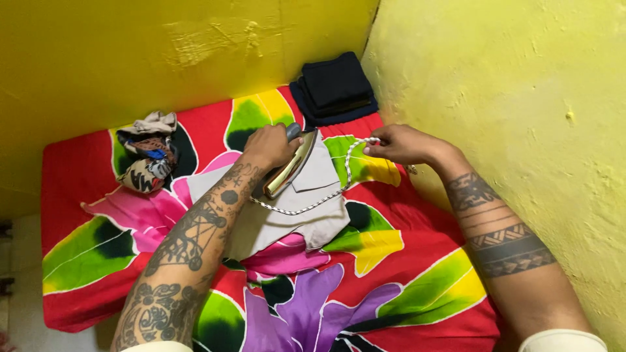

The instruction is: The person unfolds a white garment on a bed and smooths it with their hands. They then use an electric iron to press the garment, moving the iron back and forth across the fabric while holding the cord with the other hand.

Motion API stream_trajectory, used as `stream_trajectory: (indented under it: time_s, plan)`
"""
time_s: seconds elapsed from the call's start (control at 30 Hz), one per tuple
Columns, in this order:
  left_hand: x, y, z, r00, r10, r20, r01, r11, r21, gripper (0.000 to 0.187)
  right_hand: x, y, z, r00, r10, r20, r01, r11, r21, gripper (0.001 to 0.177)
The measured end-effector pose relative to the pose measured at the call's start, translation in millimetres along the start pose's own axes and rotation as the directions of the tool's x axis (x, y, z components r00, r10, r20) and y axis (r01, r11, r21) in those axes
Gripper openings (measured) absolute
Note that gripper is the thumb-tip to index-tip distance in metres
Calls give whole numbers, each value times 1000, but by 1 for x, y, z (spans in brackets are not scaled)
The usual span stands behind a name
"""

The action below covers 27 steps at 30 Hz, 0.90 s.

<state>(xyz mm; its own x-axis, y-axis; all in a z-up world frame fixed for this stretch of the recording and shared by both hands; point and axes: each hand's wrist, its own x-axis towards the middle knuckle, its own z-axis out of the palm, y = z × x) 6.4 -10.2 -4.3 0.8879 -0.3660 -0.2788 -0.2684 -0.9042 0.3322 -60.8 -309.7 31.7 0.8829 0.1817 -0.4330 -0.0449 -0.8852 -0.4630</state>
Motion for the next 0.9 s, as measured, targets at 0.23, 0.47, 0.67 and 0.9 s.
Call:
stream_trajectory:
  time_s: [0.23,0.47,0.67,0.9]
  plan:
    - [-3,2,-6,1000,9,18,-10,999,37,63,11,8,1,999,-32,-9,32,999,-29,34]
    - [-28,-4,-20,996,64,56,-72,987,146,61,0,-1,-4,999,-32,1,32,999,-27,35]
    - [-48,-39,-27,998,-23,52,16,991,131,63,-2,-2,-2,1000,-17,17,17,1000,-14,32]
    - [-84,-77,-42,991,-122,53,117,990,80,64,1,-2,1,999,4,49,-9,996,94,28]
